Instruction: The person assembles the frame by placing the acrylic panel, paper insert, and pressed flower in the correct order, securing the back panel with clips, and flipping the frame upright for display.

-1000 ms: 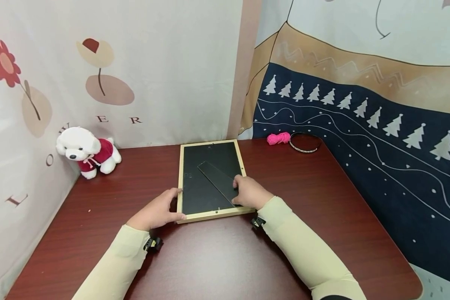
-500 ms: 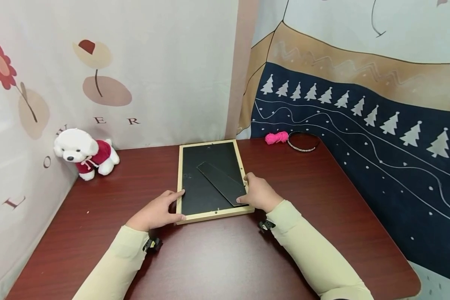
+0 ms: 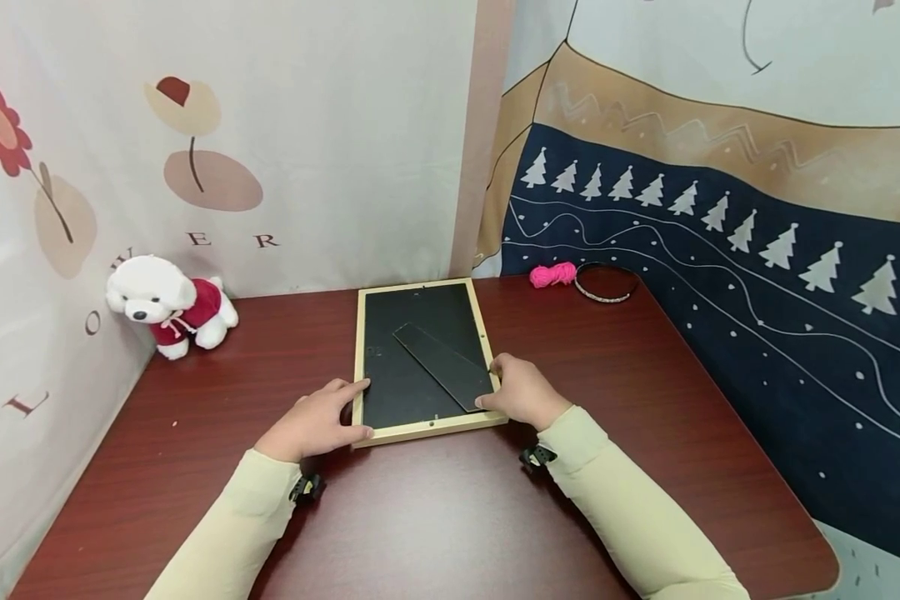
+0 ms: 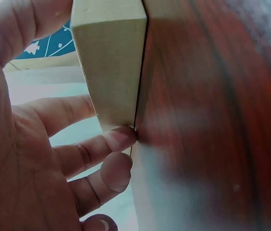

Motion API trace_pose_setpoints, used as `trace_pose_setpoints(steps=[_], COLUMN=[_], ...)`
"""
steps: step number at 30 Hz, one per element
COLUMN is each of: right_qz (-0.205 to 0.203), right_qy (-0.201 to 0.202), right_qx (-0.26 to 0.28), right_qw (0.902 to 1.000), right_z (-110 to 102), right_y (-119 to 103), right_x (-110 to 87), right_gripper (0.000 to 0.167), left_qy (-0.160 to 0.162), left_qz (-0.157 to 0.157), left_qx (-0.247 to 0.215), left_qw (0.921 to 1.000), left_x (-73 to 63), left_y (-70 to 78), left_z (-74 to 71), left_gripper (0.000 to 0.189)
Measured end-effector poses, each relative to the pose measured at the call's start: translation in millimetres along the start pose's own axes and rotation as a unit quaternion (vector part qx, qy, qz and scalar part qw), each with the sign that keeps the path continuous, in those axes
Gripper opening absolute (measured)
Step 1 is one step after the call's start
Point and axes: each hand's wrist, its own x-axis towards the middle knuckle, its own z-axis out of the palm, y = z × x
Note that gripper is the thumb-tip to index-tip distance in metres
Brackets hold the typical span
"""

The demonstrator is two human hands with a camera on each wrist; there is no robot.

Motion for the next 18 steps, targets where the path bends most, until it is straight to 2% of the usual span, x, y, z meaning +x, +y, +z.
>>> trace_pose_setpoints(steps=[9,14,18], right_qz=[-0.025,-0.039,-0.053], right_qy=[-0.015,-0.042,-0.058], right_qx=[0.031,0.066,0.06], right_qw=[0.9991,0.9962,0.9951], right_z=[-6,-12,-16], right_y=[4,10,15], right_x=[-1.3,2.1,5.8], right_gripper=[0.063,0.055,0.052], left_qy=[-0.001,0.0,0.0], left_qz=[-0.017,-0.024,-0.022], left_qx=[-0.044,-0.049,-0.046], left_qw=[0.9989,0.9985,0.9987], left_x=[0.3,0.8,0.8], left_y=[-2.4,-1.6,-1.2], left_z=[0.7,0.9,0.7], left_gripper=[0.098,0.106,0.106])
